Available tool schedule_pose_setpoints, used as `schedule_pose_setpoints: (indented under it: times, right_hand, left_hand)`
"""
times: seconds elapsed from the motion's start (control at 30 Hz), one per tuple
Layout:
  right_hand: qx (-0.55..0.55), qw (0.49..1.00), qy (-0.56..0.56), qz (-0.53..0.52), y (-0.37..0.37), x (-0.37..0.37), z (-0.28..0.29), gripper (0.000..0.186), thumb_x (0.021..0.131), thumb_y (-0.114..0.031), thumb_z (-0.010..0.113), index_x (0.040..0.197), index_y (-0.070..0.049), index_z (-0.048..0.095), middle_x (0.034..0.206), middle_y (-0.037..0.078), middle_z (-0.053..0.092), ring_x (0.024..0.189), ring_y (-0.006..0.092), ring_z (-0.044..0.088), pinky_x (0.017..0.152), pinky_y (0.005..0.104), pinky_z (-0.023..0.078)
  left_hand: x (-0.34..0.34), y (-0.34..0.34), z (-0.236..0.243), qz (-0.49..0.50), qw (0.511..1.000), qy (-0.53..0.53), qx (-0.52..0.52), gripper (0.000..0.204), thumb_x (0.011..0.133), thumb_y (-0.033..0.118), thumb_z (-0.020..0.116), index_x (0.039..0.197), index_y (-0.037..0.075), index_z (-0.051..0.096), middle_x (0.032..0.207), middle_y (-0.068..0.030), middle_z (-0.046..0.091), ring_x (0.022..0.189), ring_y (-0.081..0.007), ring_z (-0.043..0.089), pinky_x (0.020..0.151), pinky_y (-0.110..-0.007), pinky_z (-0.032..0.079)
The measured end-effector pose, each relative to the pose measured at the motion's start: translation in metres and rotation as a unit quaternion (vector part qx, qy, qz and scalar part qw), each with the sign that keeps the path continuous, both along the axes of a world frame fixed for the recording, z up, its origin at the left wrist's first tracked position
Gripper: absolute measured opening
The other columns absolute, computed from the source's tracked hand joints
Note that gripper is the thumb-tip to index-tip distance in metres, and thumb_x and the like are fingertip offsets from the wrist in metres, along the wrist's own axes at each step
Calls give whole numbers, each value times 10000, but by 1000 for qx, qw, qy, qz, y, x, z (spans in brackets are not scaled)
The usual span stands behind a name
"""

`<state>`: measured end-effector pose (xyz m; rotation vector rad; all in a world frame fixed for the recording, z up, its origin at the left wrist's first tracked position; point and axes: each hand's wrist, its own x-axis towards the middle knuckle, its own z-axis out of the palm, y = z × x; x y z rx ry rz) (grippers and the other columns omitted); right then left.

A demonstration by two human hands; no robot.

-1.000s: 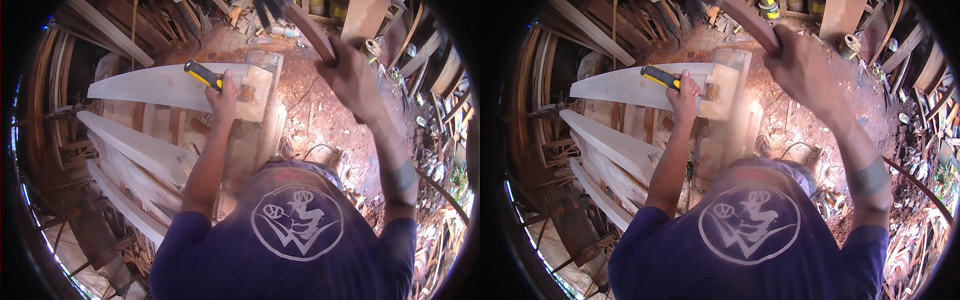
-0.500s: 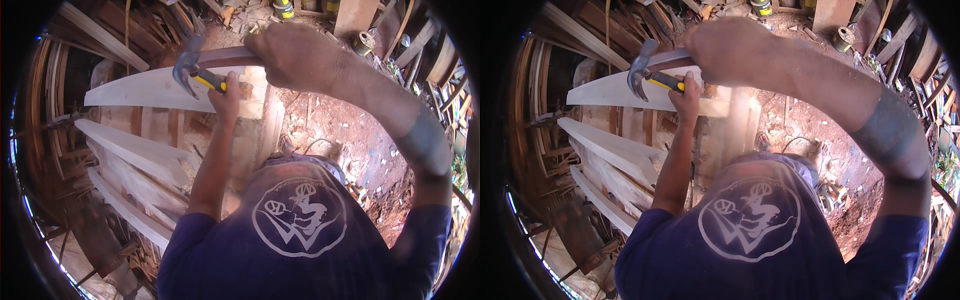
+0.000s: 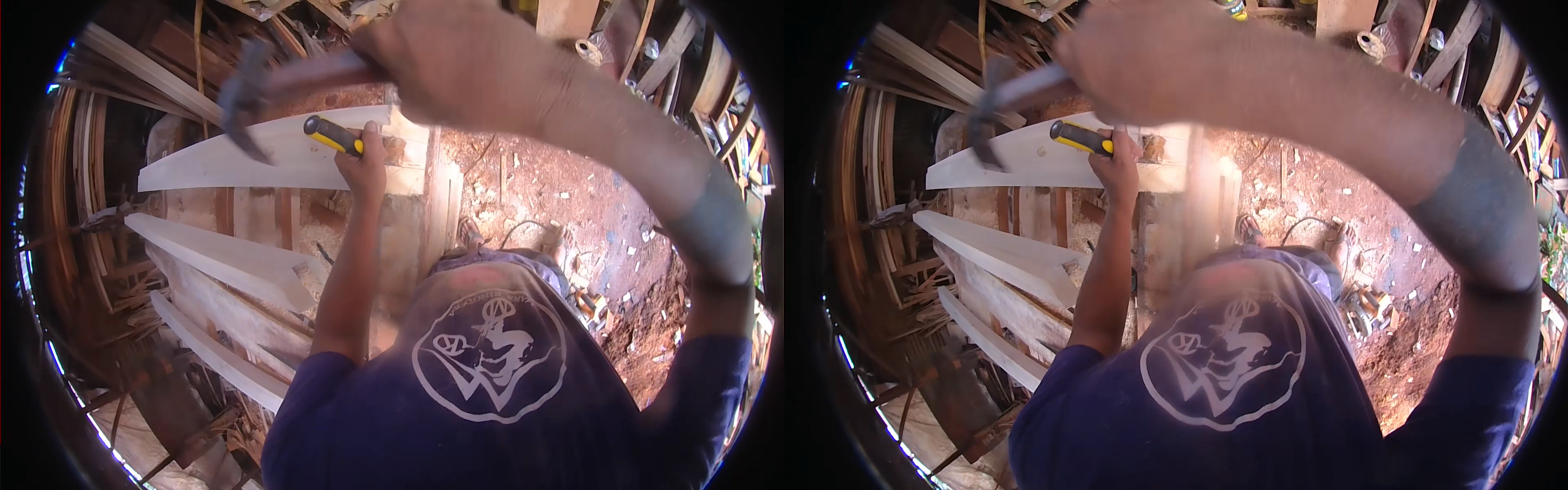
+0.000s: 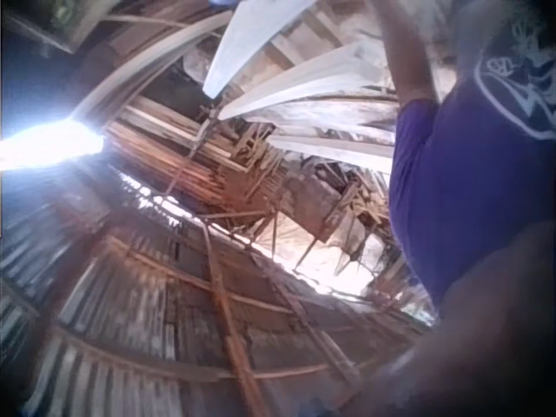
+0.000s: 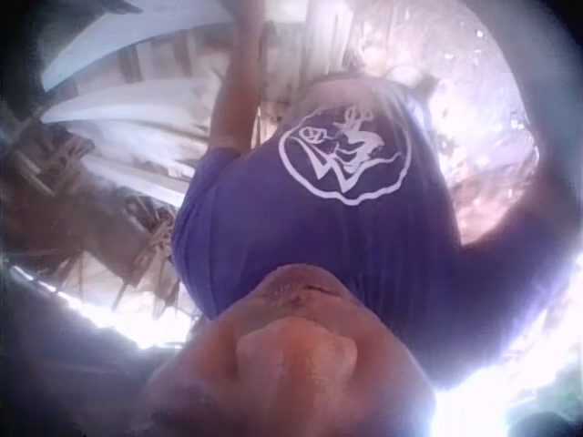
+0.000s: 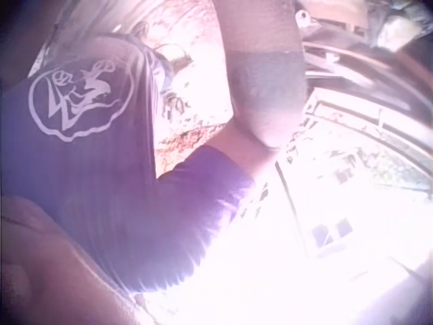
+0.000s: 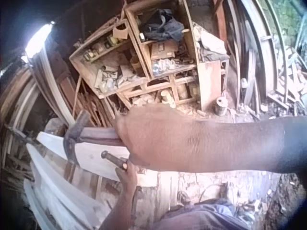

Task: The person uses a hammer to strike the end of a chisel while carving a notch into a piece of wood.

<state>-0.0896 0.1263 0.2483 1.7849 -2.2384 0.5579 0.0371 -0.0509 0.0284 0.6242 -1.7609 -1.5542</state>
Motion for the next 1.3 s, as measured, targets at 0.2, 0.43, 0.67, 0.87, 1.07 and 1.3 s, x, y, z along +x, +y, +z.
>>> schedule_pose_setpoints:
  times: [0.2, 0.43, 0.67, 0.87, 1.07, 1.3]
  right_hand:
    - [-49, 966, -250, -56, -2, 17, 25, 169, 785, -21, 621, 945, 32, 600, 771, 225, 670, 749, 374, 694, 689, 447, 547]
    - [64, 969, -219, -96, 27, 15, -33, 256, 806, -43, 617, 1061, -20, 615, 815, 248, 670, 799, 407, 682, 721, 504, 533]
    - [-56, 932, -327, -146, 55, -4, -3, 101, 796, -2, 599, 831, 91, 581, 737, 257, 651, 697, 379, 680, 634, 413, 542]
    - [-25, 917, -301, -262, 116, 4, -52, 210, 880, -153, 655, 979, 19, 587, 657, 105, 520, 595, 175, 476, 586, 368, 399]
    - [-8, 844, -381, -379, 164, 14, -87, 139, 837, -126, 640, 868, -3, 584, 629, 91, 553, 560, 151, 498, 549, 359, 387]
    - [-94, 808, -481, -326, 140, 14, -88, 200, 830, -174, 694, 838, -23, 563, 652, 36, 498, 583, 126, 437, 551, 337, 347]
  left_hand:
    - [2, -12, -15, -28, 997, 23, 65, 278, 959, 131, 644, 729, 35, 522, 620, 0, 527, 541, -77, 482, 520, -252, 405]
    - [11, -5, 27, -63, 998, -26, 3, 203, 932, 122, 681, 794, 16, 575, 703, -16, 569, 666, -95, 531, 635, -270, 437]
    - [-5, -24, 91, -144, 985, -29, 86, 152, 892, 33, 636, 775, -2, 545, 675, -51, 535, 630, -142, 517, 660, -323, 464]
    - [25, -12, 63, -87, 991, 97, -12, 112, 834, -15, 610, 745, -6, 543, 669, -75, 567, 613, -167, 531, 618, -321, 451]
    - [90, 31, 21, -85, 948, 200, -233, 41, 793, -48, 539, 773, -17, 522, 691, -124, 600, 597, -220, 536, 611, -395, 481]
    - [44, -24, 50, -109, 961, 251, 40, 82, 833, -24, 510, 762, -3, 476, 630, -97, 530, 565, -192, 484, 594, -358, 458]
